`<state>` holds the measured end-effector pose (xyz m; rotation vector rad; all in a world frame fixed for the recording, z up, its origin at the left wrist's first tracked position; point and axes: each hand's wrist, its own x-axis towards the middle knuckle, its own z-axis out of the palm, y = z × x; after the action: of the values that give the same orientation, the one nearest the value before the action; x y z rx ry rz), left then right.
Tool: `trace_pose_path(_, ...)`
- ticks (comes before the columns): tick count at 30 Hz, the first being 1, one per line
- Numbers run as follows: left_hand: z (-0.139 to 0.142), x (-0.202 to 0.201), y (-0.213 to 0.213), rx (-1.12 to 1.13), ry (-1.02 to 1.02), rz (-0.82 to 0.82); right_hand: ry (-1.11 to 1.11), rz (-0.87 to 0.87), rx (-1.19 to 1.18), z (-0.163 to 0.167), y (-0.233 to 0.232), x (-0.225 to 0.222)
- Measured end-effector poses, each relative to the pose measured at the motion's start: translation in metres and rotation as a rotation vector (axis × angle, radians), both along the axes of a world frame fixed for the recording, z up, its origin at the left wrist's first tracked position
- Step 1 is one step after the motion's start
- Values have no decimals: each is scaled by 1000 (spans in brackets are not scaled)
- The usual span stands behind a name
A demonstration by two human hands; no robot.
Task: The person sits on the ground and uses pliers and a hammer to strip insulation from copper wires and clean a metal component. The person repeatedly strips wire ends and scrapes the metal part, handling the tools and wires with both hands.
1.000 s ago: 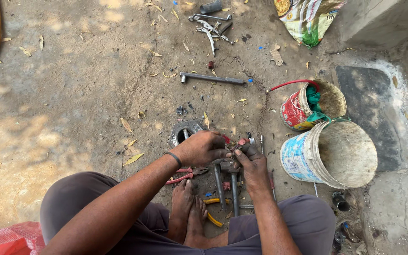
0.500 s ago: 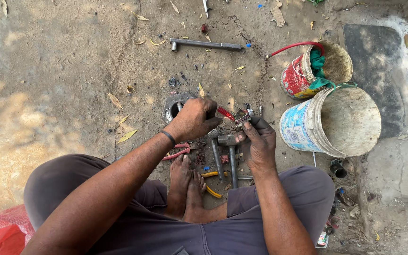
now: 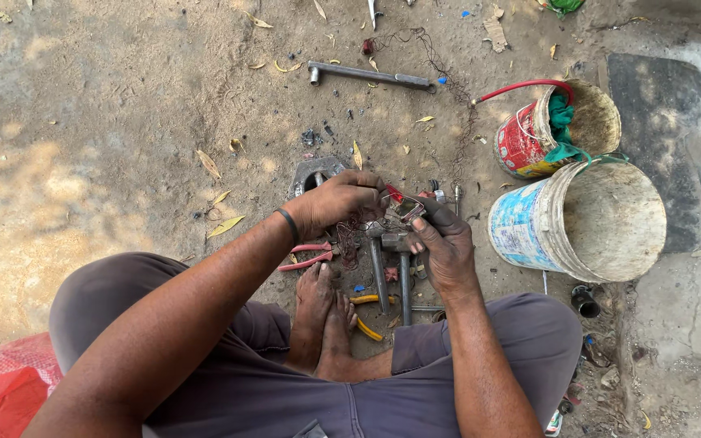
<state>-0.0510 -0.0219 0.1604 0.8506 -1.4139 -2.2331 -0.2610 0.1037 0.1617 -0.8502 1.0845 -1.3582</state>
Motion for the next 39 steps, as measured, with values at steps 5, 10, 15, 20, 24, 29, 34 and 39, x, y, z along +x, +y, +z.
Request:
trace_pose_path(5,13,-1,3,-303,-113,85,208,-16,93,-6,-8,5)
trace_pose_path(10,38,2,-3,-829,-204,-49,39,-154,39,-7,-13,4)
trace_pose_path(15,43,3,0,-410,-319,-67,67,-153,-1,1,-5,2)
trace_pose_path(20,25,-6,5,-754,-360,58,186,-154,-62,-1,-1,7)
trace_pose_path(24,13,-11,10,-751,-342,-113,231,-257,-98,-15,-3,12)
trace_pose_path(29,13,-15,19,-1083,-278,114,525,-250,-30,-25,-9,16)
trace_pose_path(34,24,-5,3,-896,-417,152,662,-24,-135,-10,-13,21)
trace_pose_path(39,26,-4,9,-835,-413,236,889,68,-299,8,-12,26)
